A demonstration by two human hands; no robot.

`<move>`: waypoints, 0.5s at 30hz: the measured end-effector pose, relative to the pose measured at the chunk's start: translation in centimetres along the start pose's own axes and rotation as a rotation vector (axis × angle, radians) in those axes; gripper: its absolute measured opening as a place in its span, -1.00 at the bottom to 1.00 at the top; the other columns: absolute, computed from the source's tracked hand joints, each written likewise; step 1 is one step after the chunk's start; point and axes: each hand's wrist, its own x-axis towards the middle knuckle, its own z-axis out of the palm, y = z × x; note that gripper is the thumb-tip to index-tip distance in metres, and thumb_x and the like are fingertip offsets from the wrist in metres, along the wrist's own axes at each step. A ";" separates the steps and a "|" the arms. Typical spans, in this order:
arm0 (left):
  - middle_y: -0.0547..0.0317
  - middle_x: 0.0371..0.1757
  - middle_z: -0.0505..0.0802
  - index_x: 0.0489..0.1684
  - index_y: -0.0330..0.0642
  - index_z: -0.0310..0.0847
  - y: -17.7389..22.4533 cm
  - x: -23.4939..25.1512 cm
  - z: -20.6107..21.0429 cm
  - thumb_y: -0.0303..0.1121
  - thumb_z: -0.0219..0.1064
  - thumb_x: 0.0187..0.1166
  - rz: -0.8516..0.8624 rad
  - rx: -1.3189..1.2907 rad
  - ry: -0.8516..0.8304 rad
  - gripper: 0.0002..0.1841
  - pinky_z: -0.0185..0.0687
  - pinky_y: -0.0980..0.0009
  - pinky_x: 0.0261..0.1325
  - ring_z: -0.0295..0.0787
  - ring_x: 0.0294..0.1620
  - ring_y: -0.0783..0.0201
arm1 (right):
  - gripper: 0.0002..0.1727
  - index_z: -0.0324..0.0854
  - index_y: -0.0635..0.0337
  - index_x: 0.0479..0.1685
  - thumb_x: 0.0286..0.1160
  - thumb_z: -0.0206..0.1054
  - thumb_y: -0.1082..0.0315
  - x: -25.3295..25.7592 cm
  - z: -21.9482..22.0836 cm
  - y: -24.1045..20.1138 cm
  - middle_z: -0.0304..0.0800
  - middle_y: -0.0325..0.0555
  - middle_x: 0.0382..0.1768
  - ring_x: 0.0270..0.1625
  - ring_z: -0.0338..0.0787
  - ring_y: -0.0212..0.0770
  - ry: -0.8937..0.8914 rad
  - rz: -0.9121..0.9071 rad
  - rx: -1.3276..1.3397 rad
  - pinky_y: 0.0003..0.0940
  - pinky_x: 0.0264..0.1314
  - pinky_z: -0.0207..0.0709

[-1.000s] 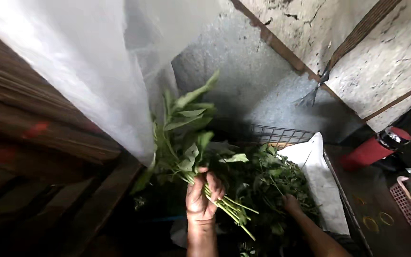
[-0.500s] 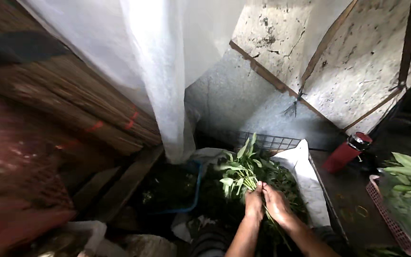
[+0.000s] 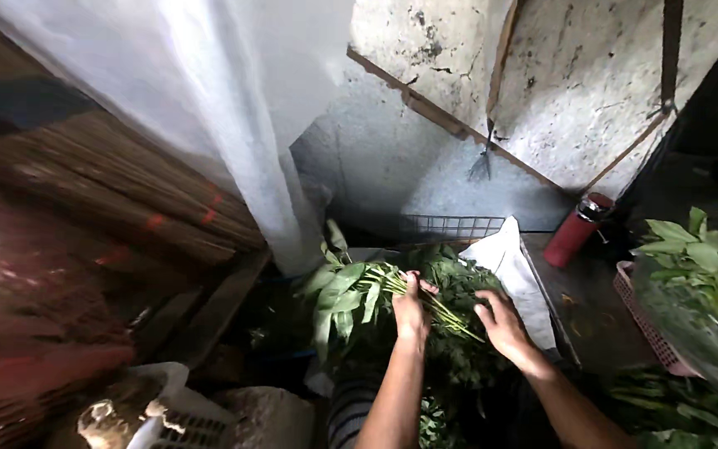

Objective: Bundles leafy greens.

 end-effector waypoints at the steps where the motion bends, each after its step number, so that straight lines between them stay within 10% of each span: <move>1: 0.10 -0.49 0.75 -0.05 -0.31 0.44 -0.7 -0.5 0.5 -0.38 -0.10 0.91 0.018 0.013 -0.013 -0.76 0.82 0.22 -0.13 0.79 -0.41 0.20 | -0.46 0.51 0.12 0.58 0.77 0.11 0.03 0.3 0.0 -1.4 0.51 0.09 0.59 0.68 0.45 0.04 -0.014 -0.005 0.024 0.02 0.75 0.30; 5: 0.01 -0.19 0.90 0.00 -0.36 0.55 -2.2 -3.0 2.5 -0.28 -0.19 0.94 -0.018 0.045 -0.129 -0.60 0.79 0.35 -0.04 0.86 -0.17 0.27 | -0.37 0.17 0.24 0.80 0.84 0.06 0.14 0.8 2.2 -4.4 0.47 0.18 0.63 0.67 0.50 0.01 -0.114 0.008 0.204 -0.01 0.75 0.30; 11: -0.05 -0.13 0.91 -0.02 -0.35 0.58 -2.4 -2.2 2.2 -0.16 -0.25 0.95 -0.144 0.089 -0.239 -0.50 0.78 0.24 0.01 0.87 -0.13 0.17 | -0.75 0.73 0.31 0.09 0.63 0.26 0.35 0.9 4.6 -1.4 0.79 0.11 0.11 0.22 0.80 -0.03 0.343 -0.203 0.188 -0.10 0.33 0.69; 15: -0.06 -0.36 0.85 0.03 -0.41 0.50 -3.1 -1.8 2.8 -0.23 -0.11 0.93 -0.257 0.121 -0.098 -0.62 0.81 0.18 -0.04 0.86 -0.28 0.13 | -0.74 0.69 0.25 0.14 0.67 0.21 0.33 0.8 2.4 -1.3 0.75 0.08 0.25 0.39 0.70 -0.04 0.073 -0.079 0.109 -0.08 0.50 0.55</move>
